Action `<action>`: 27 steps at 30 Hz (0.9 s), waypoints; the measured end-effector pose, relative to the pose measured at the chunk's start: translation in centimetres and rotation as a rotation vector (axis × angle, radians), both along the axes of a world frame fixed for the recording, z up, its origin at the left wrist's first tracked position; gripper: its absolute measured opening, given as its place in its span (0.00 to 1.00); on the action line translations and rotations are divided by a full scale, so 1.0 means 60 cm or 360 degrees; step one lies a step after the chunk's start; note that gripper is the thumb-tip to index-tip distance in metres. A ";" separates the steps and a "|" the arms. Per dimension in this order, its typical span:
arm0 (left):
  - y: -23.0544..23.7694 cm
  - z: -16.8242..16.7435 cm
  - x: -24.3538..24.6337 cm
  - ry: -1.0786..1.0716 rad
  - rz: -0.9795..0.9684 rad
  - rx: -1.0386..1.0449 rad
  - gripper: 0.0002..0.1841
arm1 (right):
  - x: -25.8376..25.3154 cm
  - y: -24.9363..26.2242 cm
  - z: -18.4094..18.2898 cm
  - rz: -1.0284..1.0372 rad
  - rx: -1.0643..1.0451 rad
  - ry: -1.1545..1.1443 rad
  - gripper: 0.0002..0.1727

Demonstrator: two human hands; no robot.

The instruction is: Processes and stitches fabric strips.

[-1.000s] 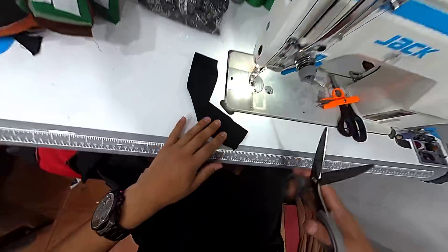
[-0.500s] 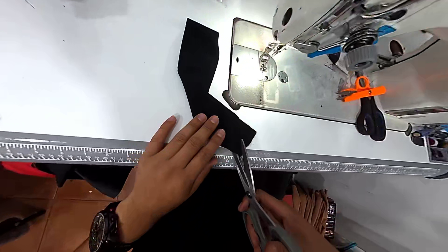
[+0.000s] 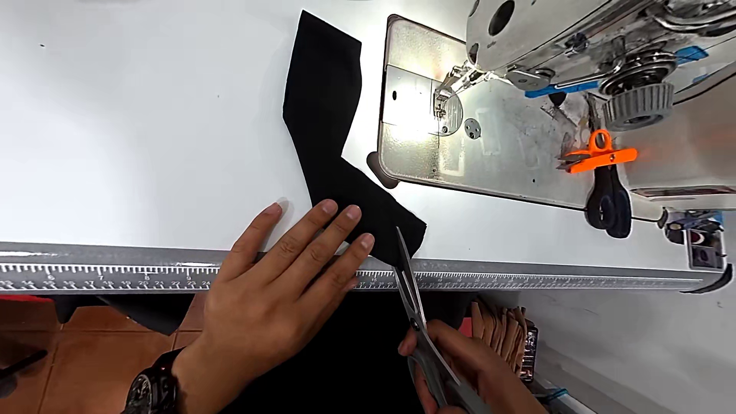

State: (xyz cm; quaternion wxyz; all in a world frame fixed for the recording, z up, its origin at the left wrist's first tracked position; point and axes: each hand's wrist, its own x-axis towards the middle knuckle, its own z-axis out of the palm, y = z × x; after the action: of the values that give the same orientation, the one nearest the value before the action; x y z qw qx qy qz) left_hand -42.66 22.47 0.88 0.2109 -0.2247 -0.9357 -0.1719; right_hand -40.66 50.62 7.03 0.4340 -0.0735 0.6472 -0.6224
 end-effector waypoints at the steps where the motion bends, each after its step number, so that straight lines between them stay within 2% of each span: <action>1: 0.000 0.000 0.000 0.0004 0.0003 -0.0001 0.22 | 0.001 0.001 0.003 -0.0001 0.0031 0.0006 0.35; 11: 0.001 0.000 0.000 0.0007 0.0006 0.0000 0.22 | -0.008 0.011 0.020 0.0047 0.0171 -0.0021 0.31; 15: 0.000 -0.001 -0.001 0.0008 0.0005 -0.0009 0.22 | -0.019 0.013 0.027 0.0095 0.0169 -0.0059 0.28; 21: 0.000 -0.001 -0.001 0.0003 0.0004 -0.0009 0.22 | -0.023 0.021 0.015 0.0055 -0.0021 -0.0228 0.30; 27: 0.000 -0.001 -0.001 0.0002 0.0004 -0.0020 0.22 | -0.023 0.020 0.018 0.0073 0.0075 -0.0144 0.27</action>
State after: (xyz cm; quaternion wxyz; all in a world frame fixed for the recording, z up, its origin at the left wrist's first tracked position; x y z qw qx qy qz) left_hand -42.70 22.47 0.81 0.2104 -0.2248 -0.9369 -0.1656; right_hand -42.05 51.81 8.12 0.4785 -0.0498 0.6395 -0.5997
